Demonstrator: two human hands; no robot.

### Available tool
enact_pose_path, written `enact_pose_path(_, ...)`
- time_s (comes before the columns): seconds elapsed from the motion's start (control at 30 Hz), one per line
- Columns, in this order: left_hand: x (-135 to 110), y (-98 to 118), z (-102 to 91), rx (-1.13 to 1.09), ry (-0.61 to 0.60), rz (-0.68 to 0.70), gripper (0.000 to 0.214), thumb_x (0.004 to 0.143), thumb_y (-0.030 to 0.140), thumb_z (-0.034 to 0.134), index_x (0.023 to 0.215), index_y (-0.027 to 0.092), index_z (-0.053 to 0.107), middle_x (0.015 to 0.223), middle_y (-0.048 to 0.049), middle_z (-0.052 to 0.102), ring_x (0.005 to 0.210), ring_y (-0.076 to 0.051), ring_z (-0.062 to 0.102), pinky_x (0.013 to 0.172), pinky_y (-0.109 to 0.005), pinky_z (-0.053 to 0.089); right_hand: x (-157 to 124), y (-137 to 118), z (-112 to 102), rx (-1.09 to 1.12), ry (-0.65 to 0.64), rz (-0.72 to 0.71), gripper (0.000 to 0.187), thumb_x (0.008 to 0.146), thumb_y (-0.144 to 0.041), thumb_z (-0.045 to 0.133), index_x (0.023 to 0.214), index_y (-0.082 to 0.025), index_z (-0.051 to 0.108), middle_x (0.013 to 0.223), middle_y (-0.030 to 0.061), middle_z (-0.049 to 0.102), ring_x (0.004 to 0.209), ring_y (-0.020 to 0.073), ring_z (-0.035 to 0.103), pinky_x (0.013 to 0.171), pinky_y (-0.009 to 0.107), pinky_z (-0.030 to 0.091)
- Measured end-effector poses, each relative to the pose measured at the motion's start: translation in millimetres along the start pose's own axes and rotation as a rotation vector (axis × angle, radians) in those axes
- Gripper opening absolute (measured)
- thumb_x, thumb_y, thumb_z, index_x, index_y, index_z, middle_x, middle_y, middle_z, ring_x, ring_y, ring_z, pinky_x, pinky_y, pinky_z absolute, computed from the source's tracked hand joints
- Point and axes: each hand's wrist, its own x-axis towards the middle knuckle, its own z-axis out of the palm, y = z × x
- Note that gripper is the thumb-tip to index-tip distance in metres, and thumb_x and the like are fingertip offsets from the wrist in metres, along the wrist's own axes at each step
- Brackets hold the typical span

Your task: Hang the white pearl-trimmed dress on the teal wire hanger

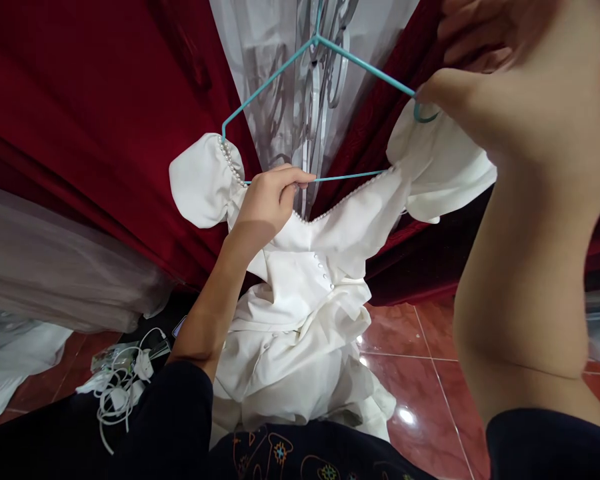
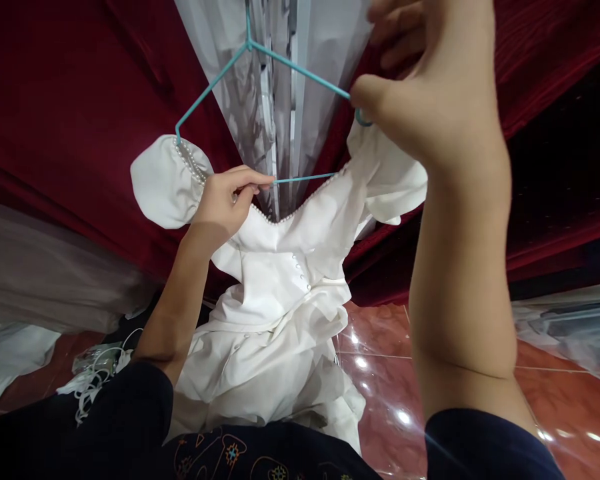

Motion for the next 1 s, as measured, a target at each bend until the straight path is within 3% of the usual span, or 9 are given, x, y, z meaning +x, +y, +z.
enact_pose_path(0.1,0,-6,-0.6,0.046,0.025,0.024,0.044,0.093,-0.003,0.047,0.108,0.019,0.081,0.104,-0.0052,0.078,0.098,-0.019,0.075,0.091,-0.032,0.061,-21,-29,13,0.081,0.169,-0.146,0.028,0.099,-0.031,0.066,0.126,-0.029,0.076,0.125,-0.0053,0.073,0.126,0.0243,0.068,0.098,0.04,0.053)
enact_pose_path(0.17,-1,-7,-1.5,0.081,0.031,0.042,0.044,0.094,-0.002,0.046,0.109,0.02,0.081,0.106,-0.0053,0.078,0.098,-0.02,0.075,0.09,-0.033,0.061,-44,-40,30,0.133,0.251,-0.208,0.018,0.101,-0.032,0.068,0.115,-0.028,0.078,0.114,0.0014,0.073,0.109,0.024,0.07,0.098,0.042,0.059)
enact_pose_path(0.3,-7,2,-1.6,0.175,0.008,0.098,0.045,0.098,0.0,0.045,0.116,0.021,0.08,0.115,-0.0053,0.079,0.107,-0.021,0.075,0.101,-0.037,0.059,-95,-33,76,0.062,-0.19,-0.088,0.035,0.098,-0.049,0.072,0.123,-0.026,0.072,0.113,0.0078,0.068,0.07,0.0151,0.06,0.068,0.038,0.062)
enact_pose_path(0.4,-16,10,-0.2,0.19,0.04,0.158,0.042,0.107,0.006,0.044,0.122,0.024,0.078,0.127,-0.0047,0.076,0.119,-0.02,0.072,0.109,-0.04,0.057,-123,-21,99,0.051,-0.109,-0.001,0.04,0.1,-0.05,0.066,0.134,-0.027,0.066,0.125,0.0109,0.064,0.102,0.0257,0.07,0.077,0.041,0.065)
enact_pose_path(0.5,-20,7,-5.7,0.296,0.419,0.26,0.033,0.108,0.014,0.056,0.127,0.027,0.078,0.139,-0.0079,0.068,0.13,-0.023,0.064,0.111,-0.043,0.055,-137,-18,107,0.085,0.006,-0.012,0.036,0.104,-0.042,0.06,0.136,-0.028,0.066,0.13,0.0112,0.063,0.125,0.0301,0.066,0.1,0.05,0.063)
enact_pose_path(0.6,-12,-11,-24.0,0.43,0.757,0.227,0.039,0.096,0.016,0.076,0.134,0.028,0.075,0.15,-0.0093,0.057,0.144,-0.03,0.051,0.121,-0.05,0.045,-139,-21,114,0.128,0.067,-0.01,0.033,0.104,-0.04,0.058,0.134,-0.028,0.067,0.13,0.0115,0.063,0.127,0.03,0.066,0.109,0.053,0.059)
enact_pose_path(0.77,9,-54,-73.5,0.281,0.69,0.104,0.027,0.1,0.001,0.063,0.112,0.023,0.072,0.112,0.0024,0.074,0.111,-0.018,0.068,0.108,-0.038,0.056,-132,-20,132,0.144,0.116,0.028,0.032,0.105,-0.041,0.056,0.132,-0.028,0.067,0.129,0.0122,0.065,0.127,0.0299,0.066,0.11,0.055,0.059)
enact_pose_path(0.9,8,-78,-114.0,0.211,0.845,0.243,0.042,0.096,-0.014,0.048,0.114,0.017,0.071,0.108,0.0052,0.076,0.107,-0.011,0.074,0.105,-0.032,0.062,-128,-10,128,0.163,0.104,0.017,0.028,0.105,-0.038,0.055,0.128,-0.028,0.07,0.126,0.0102,0.066,0.118,0.0268,0.068,0.102,0.05,0.06)
enact_pose_path(1.0,-11,-91,-125.4,0.175,0.901,0.072,0.029,0.095,-0.005,0.057,0.111,0.017,0.067,0.105,0.008,0.075,0.105,-0.009,0.075,0.107,-0.033,0.063,-127,-4,123,0.194,0.062,0.048,0.029,0.105,-0.036,0.056,0.129,-0.029,0.07,0.128,0.0096,0.065,0.115,0.0258,0.067,0.094,0.046,0.06)
